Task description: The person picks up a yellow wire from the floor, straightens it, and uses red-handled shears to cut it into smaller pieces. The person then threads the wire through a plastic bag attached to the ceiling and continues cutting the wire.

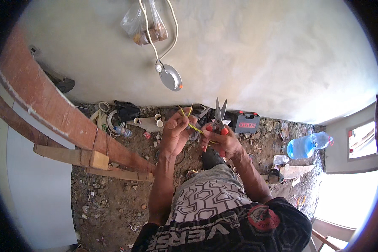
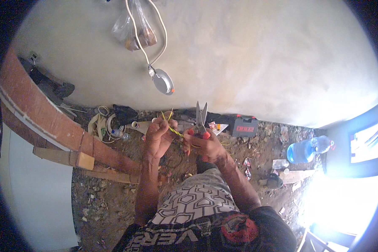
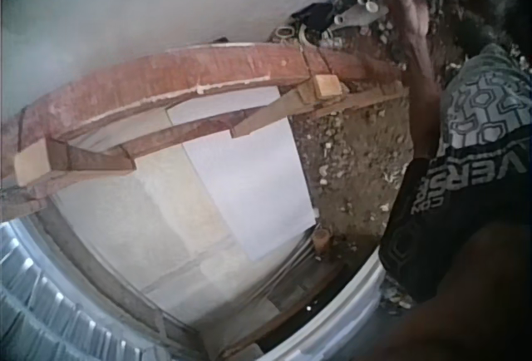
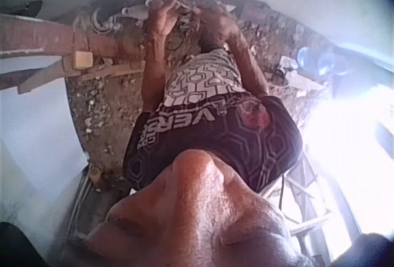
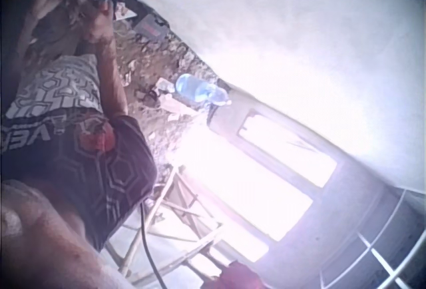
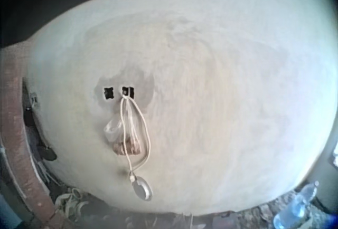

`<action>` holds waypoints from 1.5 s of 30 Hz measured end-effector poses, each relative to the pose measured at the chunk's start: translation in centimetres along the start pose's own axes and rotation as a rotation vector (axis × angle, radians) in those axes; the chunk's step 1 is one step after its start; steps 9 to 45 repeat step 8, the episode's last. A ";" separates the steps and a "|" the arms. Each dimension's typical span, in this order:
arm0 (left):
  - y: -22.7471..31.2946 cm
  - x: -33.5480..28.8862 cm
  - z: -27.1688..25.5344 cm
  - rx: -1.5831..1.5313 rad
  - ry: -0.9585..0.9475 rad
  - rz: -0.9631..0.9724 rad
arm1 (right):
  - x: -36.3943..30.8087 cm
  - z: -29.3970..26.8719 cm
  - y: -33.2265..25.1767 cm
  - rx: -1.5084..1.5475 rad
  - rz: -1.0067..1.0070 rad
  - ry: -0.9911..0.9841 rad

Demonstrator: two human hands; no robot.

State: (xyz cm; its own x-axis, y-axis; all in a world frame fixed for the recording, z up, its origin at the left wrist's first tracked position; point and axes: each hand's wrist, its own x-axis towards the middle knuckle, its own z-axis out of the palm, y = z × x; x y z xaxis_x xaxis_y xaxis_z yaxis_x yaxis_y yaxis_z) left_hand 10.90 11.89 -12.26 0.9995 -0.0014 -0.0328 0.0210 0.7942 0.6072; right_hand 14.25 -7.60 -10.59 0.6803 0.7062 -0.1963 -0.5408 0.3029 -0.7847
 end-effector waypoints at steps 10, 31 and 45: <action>3.4 6.8 0.0 0.377 0.001 -0.062 | 5.3 -3.7 -4.8 0.005 0.031 -0.046; 3.4 6.8 0.0 0.377 0.001 -0.062 | 5.3 -3.7 -4.8 0.005 0.031 -0.046; 3.4 6.8 0.0 0.377 0.001 -0.062 | 5.3 -3.7 -4.8 0.005 0.031 -0.046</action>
